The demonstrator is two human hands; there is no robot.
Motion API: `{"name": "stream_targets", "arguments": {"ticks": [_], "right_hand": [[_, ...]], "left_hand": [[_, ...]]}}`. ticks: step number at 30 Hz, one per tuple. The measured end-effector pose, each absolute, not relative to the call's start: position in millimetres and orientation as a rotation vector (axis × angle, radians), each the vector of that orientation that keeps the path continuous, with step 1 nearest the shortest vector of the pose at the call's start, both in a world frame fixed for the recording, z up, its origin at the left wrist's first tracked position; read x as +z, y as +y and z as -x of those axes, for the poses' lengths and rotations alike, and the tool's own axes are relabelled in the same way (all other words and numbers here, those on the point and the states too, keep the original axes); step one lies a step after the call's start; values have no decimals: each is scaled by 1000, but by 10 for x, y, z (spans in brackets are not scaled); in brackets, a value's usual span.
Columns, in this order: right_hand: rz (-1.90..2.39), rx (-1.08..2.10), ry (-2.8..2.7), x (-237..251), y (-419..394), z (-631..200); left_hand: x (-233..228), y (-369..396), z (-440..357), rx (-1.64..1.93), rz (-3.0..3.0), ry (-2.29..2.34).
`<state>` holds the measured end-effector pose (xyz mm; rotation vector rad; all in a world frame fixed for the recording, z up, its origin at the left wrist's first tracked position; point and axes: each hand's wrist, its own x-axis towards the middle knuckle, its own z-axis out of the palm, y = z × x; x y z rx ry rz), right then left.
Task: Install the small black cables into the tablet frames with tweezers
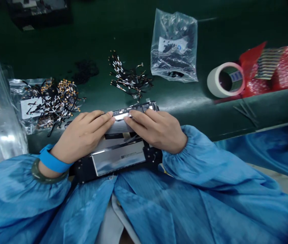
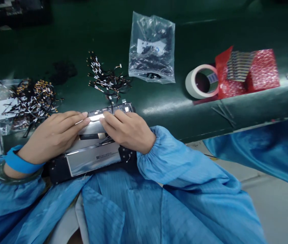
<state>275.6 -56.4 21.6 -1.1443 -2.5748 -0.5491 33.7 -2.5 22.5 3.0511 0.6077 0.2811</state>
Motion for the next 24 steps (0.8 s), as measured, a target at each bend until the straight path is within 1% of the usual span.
{"name": "stream_targets", "arguments": {"ticks": [6, 11, 13, 16, 18, 20, 22, 24], "right_hand": [[1278, -559, -2515, 144, -704, -2935], [1435, -311, -2285, 117, -734, -2926], [1569, -238, -2127, 141, -744, -2914], [1933, -126, -1894, 186, -793, -2945], [2132, 133, -1803, 213, -845, -2997], [2178, 535, -1712, 235, -908, -3057], [2110, 910, -1562, 246, -987, -3116], [1949, 1242, -1379, 235, -1079, -3173]], "left_hand": [[227, -5, -348, 304, -3056, 593], [210, 2, -348, 296, -2983, 627], [204, -2, -358, 337, -2892, 709], [184, 10, -399, 393, -2746, 951], [173, 33, -437, 346, -2712, 1035], [187, 63, -465, 295, -2704, 1057], [248, 102, -460, 324, -2661, 1159], [350, 155, -406, 443, -2523, 1333]]}}
